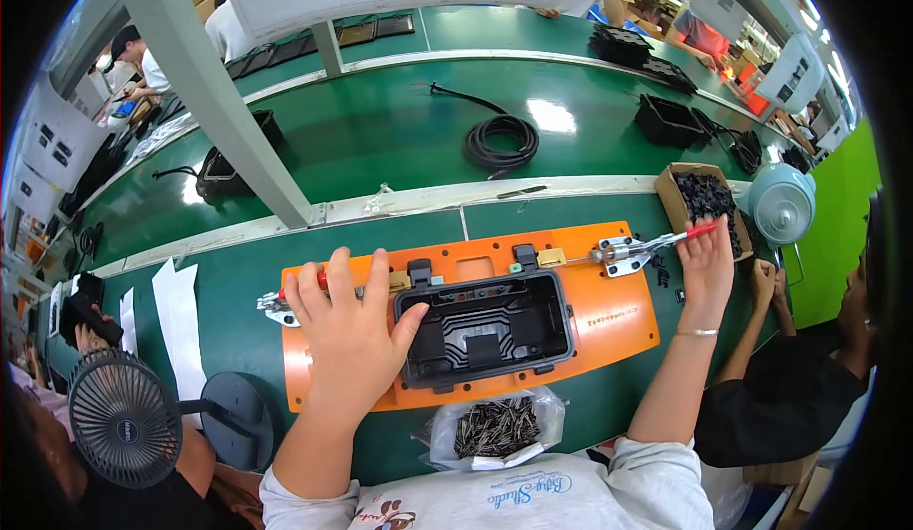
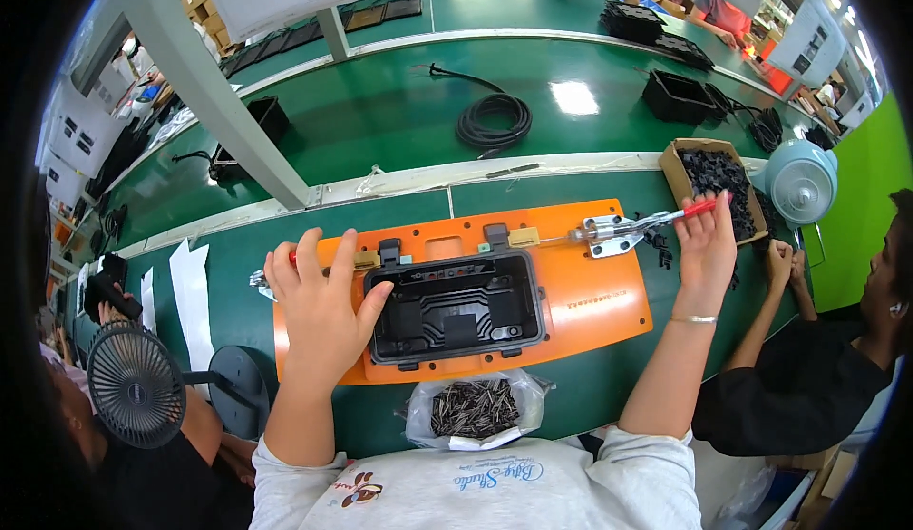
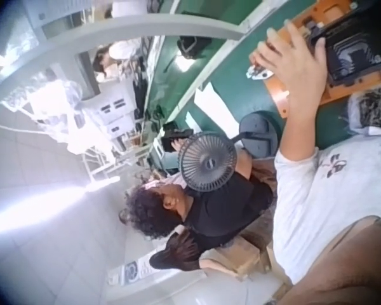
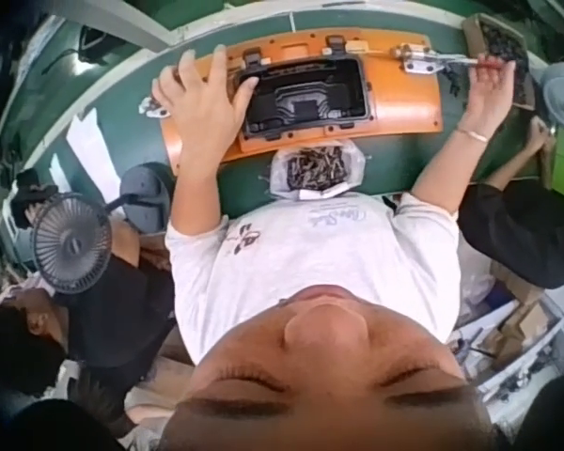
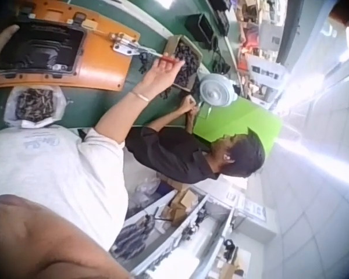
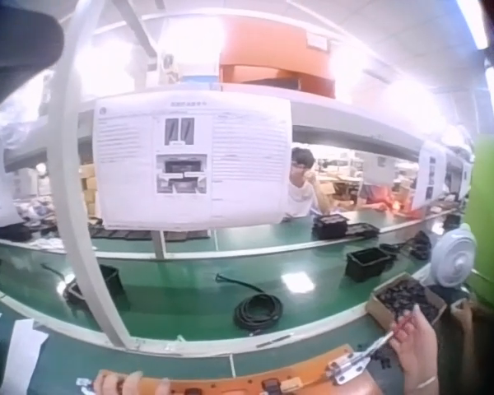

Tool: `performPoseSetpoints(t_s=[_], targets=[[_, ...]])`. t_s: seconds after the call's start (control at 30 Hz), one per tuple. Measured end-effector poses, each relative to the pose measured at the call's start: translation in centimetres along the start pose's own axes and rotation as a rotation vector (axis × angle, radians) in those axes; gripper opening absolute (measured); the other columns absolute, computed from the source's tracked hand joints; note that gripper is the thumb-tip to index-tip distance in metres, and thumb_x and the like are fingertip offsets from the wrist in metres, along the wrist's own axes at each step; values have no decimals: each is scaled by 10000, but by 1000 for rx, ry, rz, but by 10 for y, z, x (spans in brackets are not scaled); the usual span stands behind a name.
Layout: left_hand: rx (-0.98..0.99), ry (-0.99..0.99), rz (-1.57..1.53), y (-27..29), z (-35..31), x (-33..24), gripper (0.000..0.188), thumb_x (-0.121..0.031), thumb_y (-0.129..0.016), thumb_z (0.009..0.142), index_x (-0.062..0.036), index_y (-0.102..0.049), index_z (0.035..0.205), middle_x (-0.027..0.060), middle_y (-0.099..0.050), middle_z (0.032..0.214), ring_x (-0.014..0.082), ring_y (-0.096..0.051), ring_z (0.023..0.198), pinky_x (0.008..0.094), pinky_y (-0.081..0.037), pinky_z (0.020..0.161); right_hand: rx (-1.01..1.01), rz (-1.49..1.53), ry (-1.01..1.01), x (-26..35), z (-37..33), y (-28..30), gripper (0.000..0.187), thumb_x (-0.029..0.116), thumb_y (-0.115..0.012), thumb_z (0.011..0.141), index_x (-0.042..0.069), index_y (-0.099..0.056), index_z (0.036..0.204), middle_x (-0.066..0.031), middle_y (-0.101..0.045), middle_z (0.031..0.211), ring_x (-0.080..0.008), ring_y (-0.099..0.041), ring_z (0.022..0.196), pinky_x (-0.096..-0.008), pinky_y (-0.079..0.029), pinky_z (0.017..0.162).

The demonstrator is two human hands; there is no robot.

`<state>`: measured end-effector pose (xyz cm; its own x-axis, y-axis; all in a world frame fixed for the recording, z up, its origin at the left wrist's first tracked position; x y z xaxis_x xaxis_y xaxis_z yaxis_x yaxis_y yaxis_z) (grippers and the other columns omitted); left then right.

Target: Assembling a plastic enclosure by inserting internal components and securing them using a manual clamping jig.

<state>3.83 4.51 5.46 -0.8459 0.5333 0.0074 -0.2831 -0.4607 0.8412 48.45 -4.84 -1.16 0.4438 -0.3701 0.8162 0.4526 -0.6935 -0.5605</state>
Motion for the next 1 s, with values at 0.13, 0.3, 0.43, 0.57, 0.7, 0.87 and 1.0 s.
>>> performPoseSetpoints(t_s=[0.13, 0.3, 0.43, 0.57, 0.7, 0.87, 1.0], targets=[[9, -6, 20, 2, -1, 1, 570, -434, -726, 759, -57, -628, 1175, 192, -432, 1242, 421, -363, 1120, 618, -274, 977, 193, -10, 230, 24, 5, -62, 357, 375, -593, 952, 89, -514, 753, -47, -541, 747, -222, -580, 805, -361, -474, 793], [31, 12, 35, -2, 0, -3, 541, -412, -699, 787, -56, -626, 1189, 205, -427, 1227, 435, -353, 1116, 619, -267, 980, 254, -100, 329, 32, 11, -72, 390, 230, -557, 972, 97, -413, 635, -10, -406, 566, -150, -453, 580, -297, -368, 552], [68, 46, 64, -4, 0, -3, 530, -393, -689, 797, -56, -620, 1200, 213, -413, 1239, 455, -328, 1139, 637, -254, 987, 295, -151, 333, 28, 11, -76, 372, 179, -560, 961, 102, -402, 633, -6, -388, 542, -138, -440, 530, -282, -342, 496], [90, 73, 70, 6, 3, -9, 514, -300, -733, 769, -52, -602, 1200, 207, -412, 1272, 466, -320, 1226, 665, -221, 1020, 233, -112, 334, 28, 7, -80, 360, 131, -560, 948, 116, -392, 630, -4, -367, 519, -137, -413, 469, -276, -305, 442], [106, -183, -145, 20, 31, -51, 490, -189, -769, 724, -26, -581, 1146, 189, -477, 1237, 375, -451, 1194, 594, -289, 1031, 103, -64, 272, 25, 17, -61, 383, 142, -577, 934, 127, -373, 610, 4, -359, 515, -130, -391, 459, -277, -294, 438], [306, -365, -634, -17, 79, -99, 325, -59, -733, 734, -6, -612, 1031, 148, -590, 980, 322, -572, 938, 381, -474, 833, 102, 81, 137, 16, 31, -41, 401, 153, -575, 932, 134, -344, 605, 14, -335, 506, -119, -362, 442, -275, -268, 421], [668, -264, -564, -74, 100, -107, 276, -44, -745, 730, 24, -643, 977, 164, -619, 912, 324, -605, 880, 390, -495, 790, 106, -64, 256, 21, 10, -73, 377, 135, -566, 935, 131, -348, 628, 18, -333, 499, -109, -337, 410, -268, -247, 392]])
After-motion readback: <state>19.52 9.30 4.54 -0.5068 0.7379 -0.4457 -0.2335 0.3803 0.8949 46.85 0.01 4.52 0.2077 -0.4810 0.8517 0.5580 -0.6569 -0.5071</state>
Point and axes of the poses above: each hand's wrist, its own z-axis towards the middle knuckle, its own y-axis out of the back of the hand, x = y × z, the point moved 8 cm from there along z, towards the middle knuckle
